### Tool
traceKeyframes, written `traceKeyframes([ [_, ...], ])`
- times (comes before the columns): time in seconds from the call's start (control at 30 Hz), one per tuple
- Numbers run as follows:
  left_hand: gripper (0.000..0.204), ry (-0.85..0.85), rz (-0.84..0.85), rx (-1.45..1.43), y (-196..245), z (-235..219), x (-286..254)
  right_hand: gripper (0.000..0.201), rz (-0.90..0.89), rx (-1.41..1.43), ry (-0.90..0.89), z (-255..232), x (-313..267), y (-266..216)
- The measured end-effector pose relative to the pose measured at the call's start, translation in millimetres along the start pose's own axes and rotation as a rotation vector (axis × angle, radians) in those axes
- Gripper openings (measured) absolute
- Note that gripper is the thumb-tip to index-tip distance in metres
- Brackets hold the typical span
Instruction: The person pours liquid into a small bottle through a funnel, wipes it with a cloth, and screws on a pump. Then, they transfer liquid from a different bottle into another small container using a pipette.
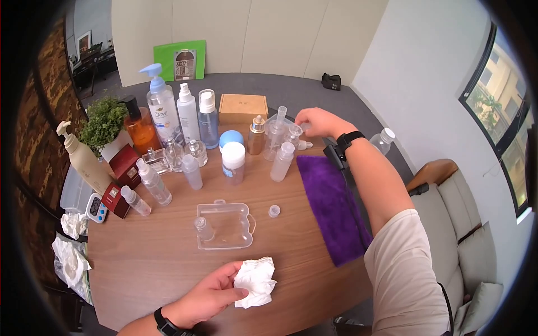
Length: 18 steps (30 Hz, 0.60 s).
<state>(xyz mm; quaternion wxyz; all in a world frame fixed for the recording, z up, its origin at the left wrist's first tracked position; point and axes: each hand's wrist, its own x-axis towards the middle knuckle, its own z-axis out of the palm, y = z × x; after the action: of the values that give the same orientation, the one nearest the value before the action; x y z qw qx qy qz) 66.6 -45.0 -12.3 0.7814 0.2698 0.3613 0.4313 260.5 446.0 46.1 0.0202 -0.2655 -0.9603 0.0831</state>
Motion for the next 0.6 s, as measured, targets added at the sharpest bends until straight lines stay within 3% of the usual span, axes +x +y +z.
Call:
traceKeyframes([
  [0.13, 0.06, 0.006, -0.003, 0.005, -1, -1, 1, 0.045, -0.03, 0.114, -0.05, 7, -3, -3],
  [0.2, 0.06, 0.003, -0.003, 0.008, -2, -1, 1, 0.048, 0.104, 0.082, -0.071, 10, -2, -5],
  [0.53, 0.058, 0.015, 0.01, -0.018, -4, 0, 1, 0.046, 0.121, 0.186, -0.034, 11, -35, -11],
  [0.6, 0.058, 0.022, 0.0, -0.025, -4, 0, 1, 0.046, -0.025, 0.285, 0.0, 14, -40, -11],
])
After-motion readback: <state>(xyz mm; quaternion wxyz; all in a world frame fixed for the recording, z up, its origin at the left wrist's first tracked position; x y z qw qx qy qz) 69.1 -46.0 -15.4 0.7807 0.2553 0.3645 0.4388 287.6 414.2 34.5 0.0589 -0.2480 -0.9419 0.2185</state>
